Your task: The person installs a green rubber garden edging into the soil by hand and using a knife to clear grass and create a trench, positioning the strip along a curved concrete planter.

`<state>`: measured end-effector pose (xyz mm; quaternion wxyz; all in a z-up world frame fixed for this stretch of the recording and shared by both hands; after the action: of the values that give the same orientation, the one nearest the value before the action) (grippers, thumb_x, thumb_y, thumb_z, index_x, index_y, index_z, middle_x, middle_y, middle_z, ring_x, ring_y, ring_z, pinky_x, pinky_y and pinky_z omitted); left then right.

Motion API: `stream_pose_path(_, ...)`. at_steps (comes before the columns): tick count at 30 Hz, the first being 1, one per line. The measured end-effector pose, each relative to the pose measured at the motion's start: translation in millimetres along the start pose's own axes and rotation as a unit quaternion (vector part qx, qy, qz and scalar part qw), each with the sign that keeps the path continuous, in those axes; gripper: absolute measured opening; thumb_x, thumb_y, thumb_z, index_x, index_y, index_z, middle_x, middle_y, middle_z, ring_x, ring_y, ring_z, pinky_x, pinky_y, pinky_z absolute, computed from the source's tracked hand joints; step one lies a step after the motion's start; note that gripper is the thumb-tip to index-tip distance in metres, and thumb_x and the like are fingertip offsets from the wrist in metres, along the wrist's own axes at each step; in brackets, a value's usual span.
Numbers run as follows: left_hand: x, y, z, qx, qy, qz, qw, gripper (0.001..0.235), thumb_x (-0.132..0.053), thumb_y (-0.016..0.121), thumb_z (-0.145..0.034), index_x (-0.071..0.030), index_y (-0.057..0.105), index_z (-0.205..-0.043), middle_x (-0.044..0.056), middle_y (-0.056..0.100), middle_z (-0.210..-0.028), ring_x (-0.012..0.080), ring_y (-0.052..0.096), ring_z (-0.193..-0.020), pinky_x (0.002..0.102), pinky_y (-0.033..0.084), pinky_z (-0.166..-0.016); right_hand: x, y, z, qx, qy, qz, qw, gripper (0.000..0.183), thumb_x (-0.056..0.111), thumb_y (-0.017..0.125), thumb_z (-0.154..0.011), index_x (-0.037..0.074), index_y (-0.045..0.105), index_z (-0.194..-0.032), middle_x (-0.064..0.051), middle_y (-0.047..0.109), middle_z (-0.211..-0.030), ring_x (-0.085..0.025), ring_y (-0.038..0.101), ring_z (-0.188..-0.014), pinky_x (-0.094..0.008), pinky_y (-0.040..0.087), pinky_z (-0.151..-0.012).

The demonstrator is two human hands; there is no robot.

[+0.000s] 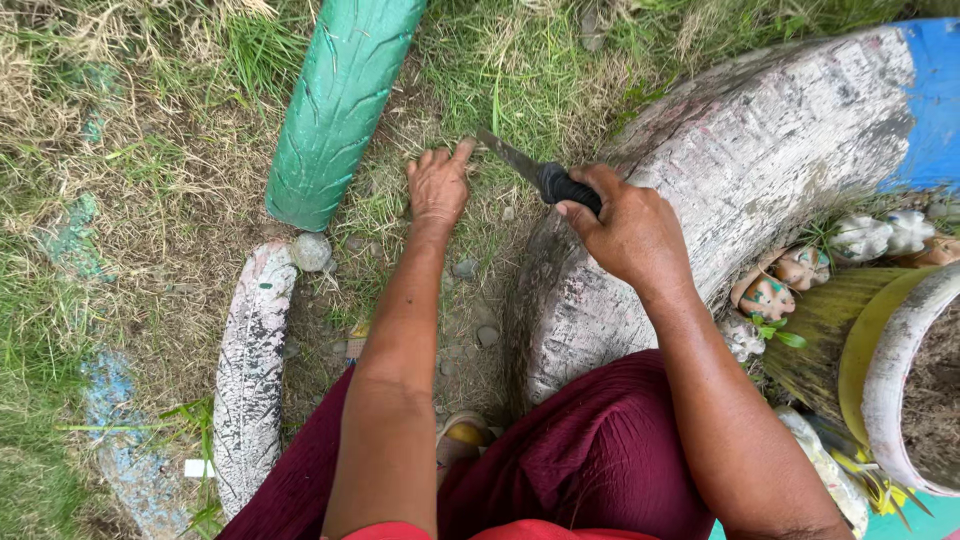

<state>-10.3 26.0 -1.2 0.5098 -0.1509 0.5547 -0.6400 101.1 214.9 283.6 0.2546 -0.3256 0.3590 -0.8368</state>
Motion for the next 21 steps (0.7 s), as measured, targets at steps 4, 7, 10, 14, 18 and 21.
stream_pose_path(4, 2.2, 21.4, -14.8, -0.041, -0.056, 0.08, 0.994, 0.04, -0.006, 0.045, -0.097, -0.015, 0.063, -0.132, 0.012, 0.069, -0.103, 0.0292, 0.063, -0.094, 0.046, 0.051, -0.078, -1.0, 5.5, 2.2, -0.012, -0.015, -0.019, 1.0, 0.044, 0.044, 0.076, -0.09, 0.018, 0.068, -0.125, -0.017, 0.073, -0.079, -0.037, 0.073, -0.077, -0.05, 0.057, -0.072)
stream_pose_path(7, -3.7, 33.2, -17.3, 0.084, -0.199, 0.23, 0.949, 0.043, -0.005, 0.035, -0.103, -0.006, 0.056, -0.14, 0.015, 0.065, -0.091, 0.0234, 0.063, -0.069, 0.039, 0.056, -0.059, 0.6, 3.9, -1.9, -0.033, -0.032, -0.007, 0.999, 0.043, 0.042, 0.076, -0.09, 0.017, 0.068, -0.123, -0.016, 0.074, -0.083, -0.039, 0.073, -0.078, -0.052, 0.056, -0.071)
stream_pose_path(10, -12.4, 47.3, 4.4, -0.009, -0.218, 0.245, 0.945, 0.04, -0.008, 0.051, -0.092, -0.006, 0.065, -0.129, 0.007, 0.062, -0.081, 0.0161, 0.052, -0.054, 0.038, 0.046, -0.045, -1.9, 2.6, -4.0, 0.008, 0.023, 0.0, 1.0, 0.044, 0.044, 0.074, -0.09, 0.02, 0.067, -0.127, -0.019, 0.073, -0.074, -0.037, 0.074, -0.076, -0.051, 0.056, -0.074)
stream_pose_path(14, 0.1, 51.1, 46.2, -0.128, -0.272, 0.216, 0.929, 0.033, -0.008, 0.049, -0.097, -0.007, 0.068, -0.124, 0.01, 0.07, -0.089, 0.0181, 0.059, -0.062, 0.037, 0.048, -0.052, -1.2, 1.1, -0.4, -0.008, 0.003, -0.015, 1.0, 0.044, 0.043, 0.074, -0.09, 0.019, 0.067, -0.126, -0.016, 0.074, -0.077, -0.036, 0.074, -0.074, -0.05, 0.056, -0.072)
stream_pose_path(18, 24.5, -2.9, 43.6, -0.128, -0.243, 0.2, 0.941, 0.053, 0.002, 0.045, -0.081, -0.004, 0.064, -0.13, 0.018, 0.073, -0.095, 0.0263, 0.07, -0.077, 0.042, 0.058, -0.063, -0.7, 0.2, -0.7, 0.016, 0.04, -0.016, 0.999, 0.045, 0.045, 0.074, -0.09, 0.02, 0.068, -0.127, -0.018, 0.073, -0.071, -0.034, 0.075, -0.073, -0.049, 0.057, -0.074)
stream_pose_path(21, 12.1, -58.3, 39.3, -0.221, -0.191, 0.151, 0.945, 0.044, -0.01, 0.059, -0.088, -0.003, 0.063, -0.131, 0.028, 0.07, -0.103, 0.0431, 0.068, -0.091, 0.053, 0.054, -0.081, -10.4, -0.3, -2.8, -0.096, -0.04, -0.045, 0.994, 0.041, 0.04, 0.077, -0.091, 0.014, 0.07, -0.122, -0.017, 0.073, -0.081, -0.038, 0.073, -0.077, -0.05, 0.056, -0.07)
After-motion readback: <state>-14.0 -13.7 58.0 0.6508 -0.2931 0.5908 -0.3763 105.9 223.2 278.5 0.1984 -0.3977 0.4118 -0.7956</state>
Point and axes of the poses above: each hand's wrist, its own z-axis away from the middle knuckle, its own y-axis out of the palm, x = y × z, the point moved 2 cm from there along -z, towards the middle knuckle
